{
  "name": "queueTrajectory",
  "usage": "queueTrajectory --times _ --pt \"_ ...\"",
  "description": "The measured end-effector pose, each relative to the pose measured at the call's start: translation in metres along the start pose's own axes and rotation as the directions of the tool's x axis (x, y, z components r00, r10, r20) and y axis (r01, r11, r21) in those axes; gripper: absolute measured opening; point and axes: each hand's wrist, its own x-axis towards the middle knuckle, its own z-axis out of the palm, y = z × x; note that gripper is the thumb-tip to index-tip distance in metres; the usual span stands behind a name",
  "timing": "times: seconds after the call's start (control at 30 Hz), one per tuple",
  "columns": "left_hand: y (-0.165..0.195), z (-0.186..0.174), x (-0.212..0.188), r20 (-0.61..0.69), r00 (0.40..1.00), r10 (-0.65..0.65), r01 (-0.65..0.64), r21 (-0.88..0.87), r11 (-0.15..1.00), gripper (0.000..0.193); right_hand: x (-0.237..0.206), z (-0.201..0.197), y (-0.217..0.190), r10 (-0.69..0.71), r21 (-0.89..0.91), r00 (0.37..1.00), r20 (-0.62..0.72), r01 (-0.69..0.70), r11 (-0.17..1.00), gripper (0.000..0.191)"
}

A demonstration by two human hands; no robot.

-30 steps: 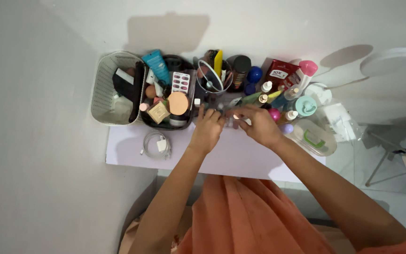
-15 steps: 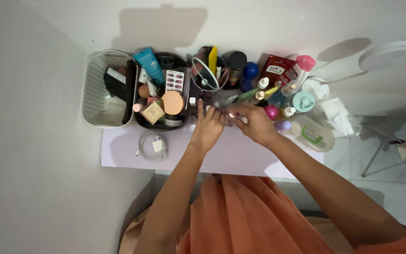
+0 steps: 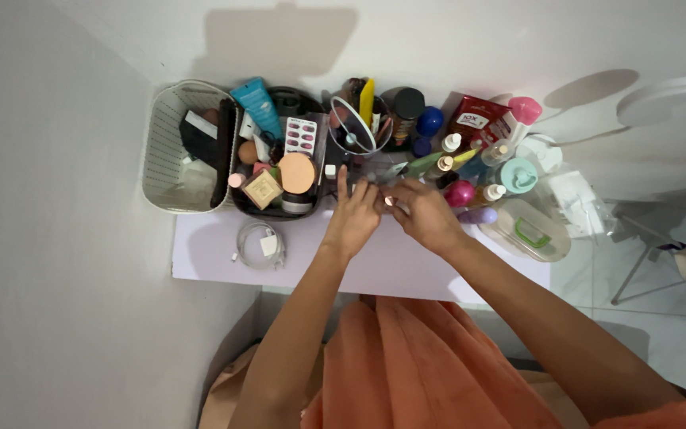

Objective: The person picks up cosmetic bottles, a phone, sunglasses, a wallet, and a comb from a cluttered vanity table and places them one at a time into a small striped pouch lying on the bed, arranging the items inside.

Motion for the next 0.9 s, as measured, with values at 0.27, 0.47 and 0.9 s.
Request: queueTrajectory --times 0.27,0.47,0.9 --pt "-0.007 -0.013 -0.003 -0.028 0.999 -0.019 0.02 0.007 1.0 0.018 0.005 0.015 0.005 -0.036 -0.118 0.998 -0.043 0.031 0.993 0.024" --pt "-0.009 -0.008 -0.004 -0.06 0.997 -0.041 0.04 -0.019 0.999 0.019 0.005 0.029 0.017 -0.089 -0.164 0.994 -0.06 0.078 0.983 0.024" --pt "-0.009 -0.009 -0.002 -0.032 0.998 -0.055 0.053 -0.056 0.997 0.019 0.003 0.047 0.033 -0.153 -0.402 0.988 -0.022 0.132 0.906 0.023"
